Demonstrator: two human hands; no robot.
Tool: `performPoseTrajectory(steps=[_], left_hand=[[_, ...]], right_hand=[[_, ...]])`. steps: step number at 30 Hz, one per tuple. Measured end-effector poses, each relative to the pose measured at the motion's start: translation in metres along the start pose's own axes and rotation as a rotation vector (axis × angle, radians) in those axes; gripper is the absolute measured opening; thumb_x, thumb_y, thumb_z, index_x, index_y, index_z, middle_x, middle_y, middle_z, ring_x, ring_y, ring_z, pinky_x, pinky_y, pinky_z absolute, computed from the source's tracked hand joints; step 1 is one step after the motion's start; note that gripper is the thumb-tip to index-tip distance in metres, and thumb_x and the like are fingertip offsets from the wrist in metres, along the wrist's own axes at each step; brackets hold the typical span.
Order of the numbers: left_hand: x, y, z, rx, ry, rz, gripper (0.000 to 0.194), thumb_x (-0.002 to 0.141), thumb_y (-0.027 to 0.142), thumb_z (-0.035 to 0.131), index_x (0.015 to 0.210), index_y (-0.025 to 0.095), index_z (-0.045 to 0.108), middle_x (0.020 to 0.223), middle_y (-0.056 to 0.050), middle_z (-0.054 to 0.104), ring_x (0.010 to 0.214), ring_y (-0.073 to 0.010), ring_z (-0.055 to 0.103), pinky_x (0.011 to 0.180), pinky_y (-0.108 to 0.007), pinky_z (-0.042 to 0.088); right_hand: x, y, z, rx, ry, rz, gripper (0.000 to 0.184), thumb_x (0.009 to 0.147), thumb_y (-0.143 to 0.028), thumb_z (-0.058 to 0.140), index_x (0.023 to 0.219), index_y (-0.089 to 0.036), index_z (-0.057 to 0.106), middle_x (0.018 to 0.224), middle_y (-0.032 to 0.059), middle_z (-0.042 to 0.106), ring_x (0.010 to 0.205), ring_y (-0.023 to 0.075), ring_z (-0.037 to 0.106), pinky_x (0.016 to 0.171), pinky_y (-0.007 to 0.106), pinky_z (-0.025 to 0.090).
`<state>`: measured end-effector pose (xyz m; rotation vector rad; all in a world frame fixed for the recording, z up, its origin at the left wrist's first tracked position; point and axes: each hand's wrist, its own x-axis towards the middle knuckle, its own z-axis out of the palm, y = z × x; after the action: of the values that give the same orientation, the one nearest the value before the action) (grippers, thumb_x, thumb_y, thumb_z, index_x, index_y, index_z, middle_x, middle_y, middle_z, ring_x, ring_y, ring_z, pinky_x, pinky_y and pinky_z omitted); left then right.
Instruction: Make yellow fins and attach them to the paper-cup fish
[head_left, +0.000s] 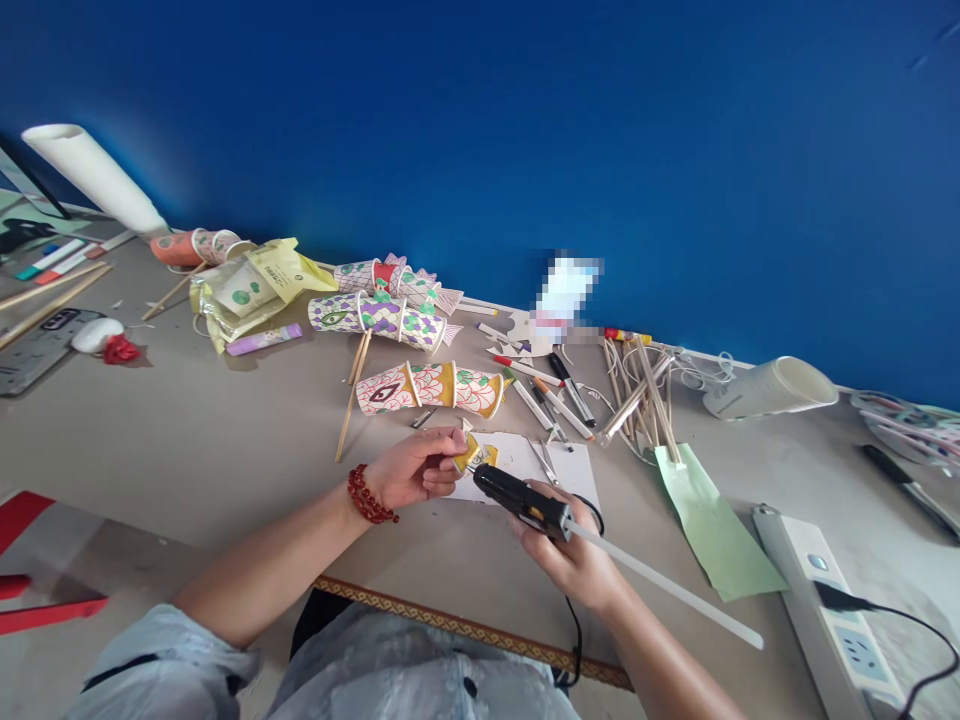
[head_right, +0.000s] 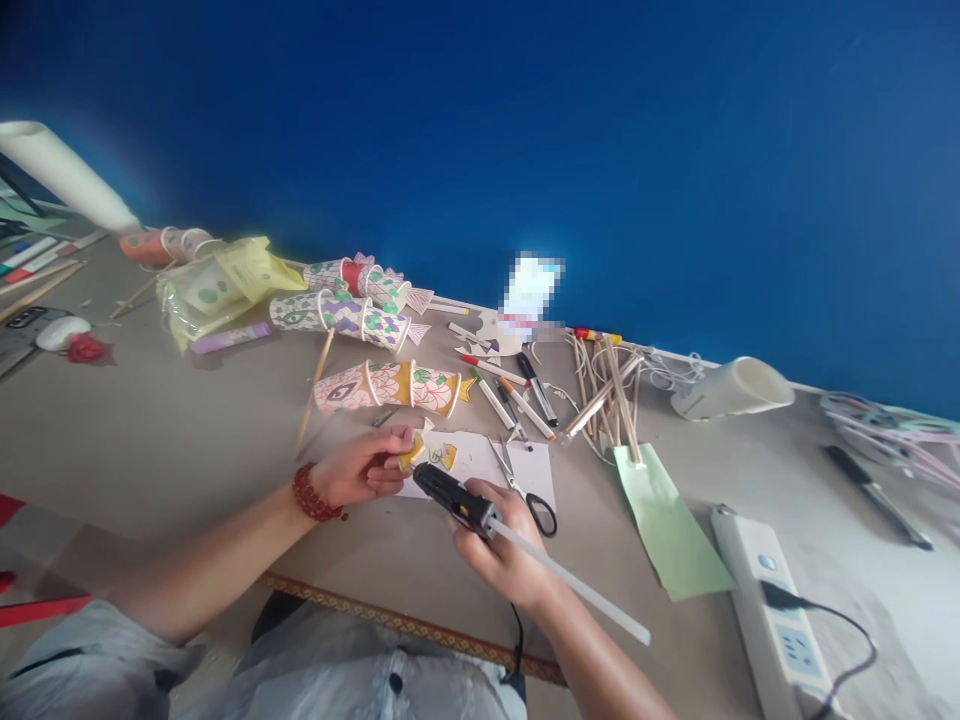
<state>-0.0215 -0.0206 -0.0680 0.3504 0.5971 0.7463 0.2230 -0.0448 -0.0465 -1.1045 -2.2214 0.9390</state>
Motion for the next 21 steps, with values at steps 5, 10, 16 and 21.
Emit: performPoseTrajectory(steps=[5,10,16,21], left_hand=[[0.0001,0.0003,0.0007,0.014,0.004,0.001,0.017,0.086,0.018,0.064,0.075,0.017,0.05,0.058,0.008,0.043,0.04,-0.0006,0.029,0.041,-0.012,0.025],[0.0,0.0001,0.0,0.011,0.012,0.003,0.017,0.086,0.018,0.064,0.075,0.016,0.051,0.058,0.007,0.045,0.04,-0.0007,0.031,0.042,-0.012,0.027],[-0.0001,-0.0003,0.0,-0.001,0.023,0.0,0.016,0.084,0.017,0.065,0.076,0.017,0.051,0.057,0.007,0.046,0.04,-0.0011,0.032,0.042,-0.012,0.026],[-0.0001,0.0002,0.001,0.007,0.037,-0.003,0.015,0.084,0.017,0.064,0.076,0.017,0.051,0.057,0.007,0.045,0.04,-0.0013,0.031,0.042,-0.012,0.026]], right_hand=[[-0.0002,-0.0021,-0.0002,0.006,0.005,0.01,0.013,0.088,-0.025,0.052,0.076,-0.021,0.052,0.067,0.0012,0.058,0.058,0.0164,0.054,0.056,0.026,0.042],[-0.0006,-0.0024,-0.0006,-0.013,0.002,0.018,0.014,0.088,-0.027,0.051,0.076,-0.02,0.053,0.068,0.0022,0.058,0.059,0.0165,0.053,0.056,0.026,0.042],[0.0002,-0.0011,-0.0002,-0.011,0.006,0.017,0.014,0.087,-0.025,0.052,0.074,-0.021,0.052,0.066,0.0014,0.057,0.058,0.0159,0.05,0.056,0.026,0.041],[-0.0018,0.003,0.002,0.012,0.038,0.052,0.013,0.085,-0.028,0.057,0.074,-0.02,0.056,0.065,0.002,0.059,0.058,0.0167,0.052,0.056,0.028,0.045]])
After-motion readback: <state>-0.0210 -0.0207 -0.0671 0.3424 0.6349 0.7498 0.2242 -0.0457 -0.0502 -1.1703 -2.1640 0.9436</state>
